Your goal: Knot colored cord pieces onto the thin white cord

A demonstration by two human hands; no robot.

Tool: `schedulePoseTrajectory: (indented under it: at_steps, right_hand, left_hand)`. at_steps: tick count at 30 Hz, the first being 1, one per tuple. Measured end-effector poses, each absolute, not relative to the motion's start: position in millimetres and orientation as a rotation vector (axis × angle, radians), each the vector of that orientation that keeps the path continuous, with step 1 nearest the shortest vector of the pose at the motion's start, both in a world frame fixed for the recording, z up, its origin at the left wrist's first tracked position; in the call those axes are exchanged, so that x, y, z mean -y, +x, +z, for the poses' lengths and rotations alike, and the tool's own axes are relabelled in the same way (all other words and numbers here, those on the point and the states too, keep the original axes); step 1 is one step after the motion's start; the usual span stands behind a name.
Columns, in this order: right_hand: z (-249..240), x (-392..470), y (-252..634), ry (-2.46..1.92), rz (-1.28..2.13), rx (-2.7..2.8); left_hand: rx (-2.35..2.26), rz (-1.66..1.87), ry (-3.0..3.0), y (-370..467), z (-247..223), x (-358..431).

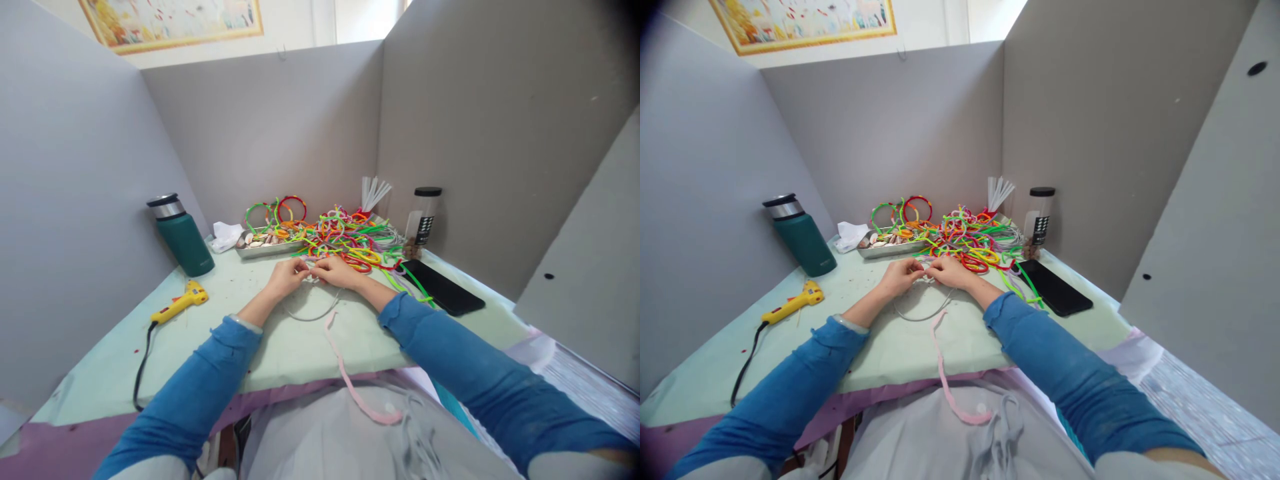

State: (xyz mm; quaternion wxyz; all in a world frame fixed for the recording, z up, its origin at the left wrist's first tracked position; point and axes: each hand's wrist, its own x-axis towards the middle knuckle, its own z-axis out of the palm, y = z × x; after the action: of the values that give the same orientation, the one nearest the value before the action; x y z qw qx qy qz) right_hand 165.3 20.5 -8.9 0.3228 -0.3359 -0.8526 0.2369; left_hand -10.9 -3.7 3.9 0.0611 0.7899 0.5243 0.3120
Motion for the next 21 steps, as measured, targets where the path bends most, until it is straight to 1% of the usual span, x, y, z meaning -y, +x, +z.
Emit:
schedulePoseTrajectory:
  at_steps: [21]
  right_hand:
    - [-8.2,-19.7,164.9,-0.882,0.679,2.238]
  left_hand:
    - [-1.508,0.924,2.403,-11.2,5.3,3.8]
